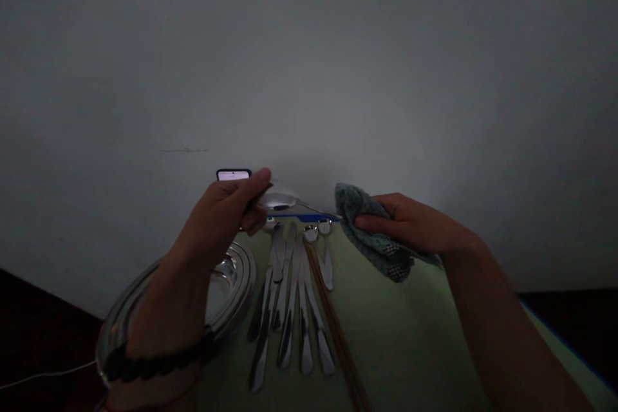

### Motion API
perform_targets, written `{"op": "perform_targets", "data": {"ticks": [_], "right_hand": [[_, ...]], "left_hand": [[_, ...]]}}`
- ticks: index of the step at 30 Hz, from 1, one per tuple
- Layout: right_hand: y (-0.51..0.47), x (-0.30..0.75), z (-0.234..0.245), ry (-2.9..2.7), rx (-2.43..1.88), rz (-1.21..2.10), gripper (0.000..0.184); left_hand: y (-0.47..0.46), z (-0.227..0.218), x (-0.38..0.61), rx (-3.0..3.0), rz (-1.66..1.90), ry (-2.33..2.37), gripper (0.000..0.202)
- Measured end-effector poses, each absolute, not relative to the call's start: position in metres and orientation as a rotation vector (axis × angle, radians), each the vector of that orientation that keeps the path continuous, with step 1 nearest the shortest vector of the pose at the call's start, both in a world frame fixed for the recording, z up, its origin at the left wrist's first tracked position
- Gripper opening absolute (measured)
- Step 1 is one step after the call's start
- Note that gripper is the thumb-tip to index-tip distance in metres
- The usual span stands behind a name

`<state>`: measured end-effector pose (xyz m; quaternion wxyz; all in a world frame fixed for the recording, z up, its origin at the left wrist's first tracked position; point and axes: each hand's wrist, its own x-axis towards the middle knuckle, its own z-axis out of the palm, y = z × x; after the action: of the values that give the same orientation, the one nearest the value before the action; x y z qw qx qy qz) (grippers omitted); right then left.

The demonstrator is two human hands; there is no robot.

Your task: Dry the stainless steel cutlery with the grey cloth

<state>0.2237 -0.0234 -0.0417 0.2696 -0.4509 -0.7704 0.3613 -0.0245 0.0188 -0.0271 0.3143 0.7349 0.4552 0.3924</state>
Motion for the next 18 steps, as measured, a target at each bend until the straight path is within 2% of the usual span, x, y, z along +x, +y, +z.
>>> {"op": "perform_targets", "data": {"ticks": [7, 10, 15, 18], "right_hand": [[-0.022, 0.203, -0.044, -2.283, -1.157, 0.753, 0.029], [-0.020, 0.204, -0.045, -2.296, -1.142, 0.819, 0.029], [-0.021, 0.204, -0.044, -2.219, -1.108, 0.880, 0.031], [-0.021, 0.201, -0.043, -2.213, -1.117, 0.879, 0.033]], "left_hand": [[0.013, -0.033, 0.004, 2.270, 0.532, 1.112, 0.046], [0.009, -0.032, -0.004, 2.301, 0.555, 1.063, 0.032], [-0.002, -0.021, -0.019, 2.380, 0.482, 1.019, 0.045], [-0.001, -0.019, -0.021, 2.428, 0.532, 1.035, 0.042]]}}
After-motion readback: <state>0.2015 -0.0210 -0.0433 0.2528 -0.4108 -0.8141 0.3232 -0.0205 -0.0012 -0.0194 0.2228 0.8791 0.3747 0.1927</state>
